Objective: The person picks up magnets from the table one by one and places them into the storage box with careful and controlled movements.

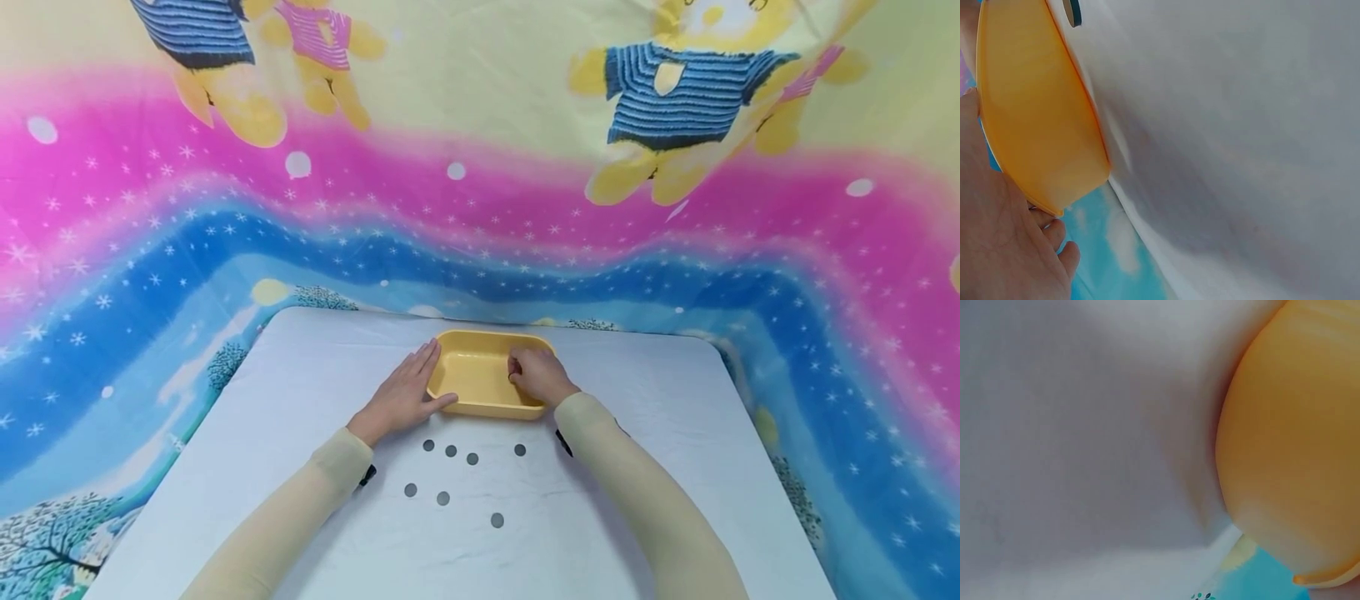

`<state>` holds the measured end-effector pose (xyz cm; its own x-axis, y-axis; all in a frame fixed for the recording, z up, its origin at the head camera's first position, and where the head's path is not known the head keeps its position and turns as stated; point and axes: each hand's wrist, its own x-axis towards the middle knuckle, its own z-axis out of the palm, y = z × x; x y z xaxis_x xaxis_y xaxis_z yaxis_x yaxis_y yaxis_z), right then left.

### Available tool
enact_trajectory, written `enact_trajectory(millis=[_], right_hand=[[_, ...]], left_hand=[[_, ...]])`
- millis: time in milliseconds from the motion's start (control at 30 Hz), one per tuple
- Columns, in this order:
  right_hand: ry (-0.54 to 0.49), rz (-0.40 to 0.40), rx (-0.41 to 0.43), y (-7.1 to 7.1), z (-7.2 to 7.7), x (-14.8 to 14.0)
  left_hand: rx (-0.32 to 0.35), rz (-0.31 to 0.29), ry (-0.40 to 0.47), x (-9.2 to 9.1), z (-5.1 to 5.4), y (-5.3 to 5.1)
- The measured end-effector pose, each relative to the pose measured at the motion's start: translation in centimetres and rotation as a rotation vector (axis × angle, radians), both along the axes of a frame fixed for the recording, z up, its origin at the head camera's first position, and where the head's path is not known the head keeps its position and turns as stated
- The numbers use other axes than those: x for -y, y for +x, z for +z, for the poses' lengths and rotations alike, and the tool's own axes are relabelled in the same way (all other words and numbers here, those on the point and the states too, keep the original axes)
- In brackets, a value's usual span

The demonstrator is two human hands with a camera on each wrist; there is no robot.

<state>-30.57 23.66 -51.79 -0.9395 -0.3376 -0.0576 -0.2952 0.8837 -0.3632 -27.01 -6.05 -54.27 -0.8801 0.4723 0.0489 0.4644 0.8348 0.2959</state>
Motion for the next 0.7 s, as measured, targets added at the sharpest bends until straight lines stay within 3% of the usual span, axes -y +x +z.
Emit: enact_trajectory(millis=[367,700], right_hand=[[0.048,-0.014,-0.088,-0.1,-0.8,0.0],[0.047,-0.009,-0.113,0.0,-1.1,0.0]], left_hand=[[-0.025,-0.011,0.011,0.1,-0.2,-0.1],[-0.016,-0.013,-0.003,0.1,0.0,0.0]])
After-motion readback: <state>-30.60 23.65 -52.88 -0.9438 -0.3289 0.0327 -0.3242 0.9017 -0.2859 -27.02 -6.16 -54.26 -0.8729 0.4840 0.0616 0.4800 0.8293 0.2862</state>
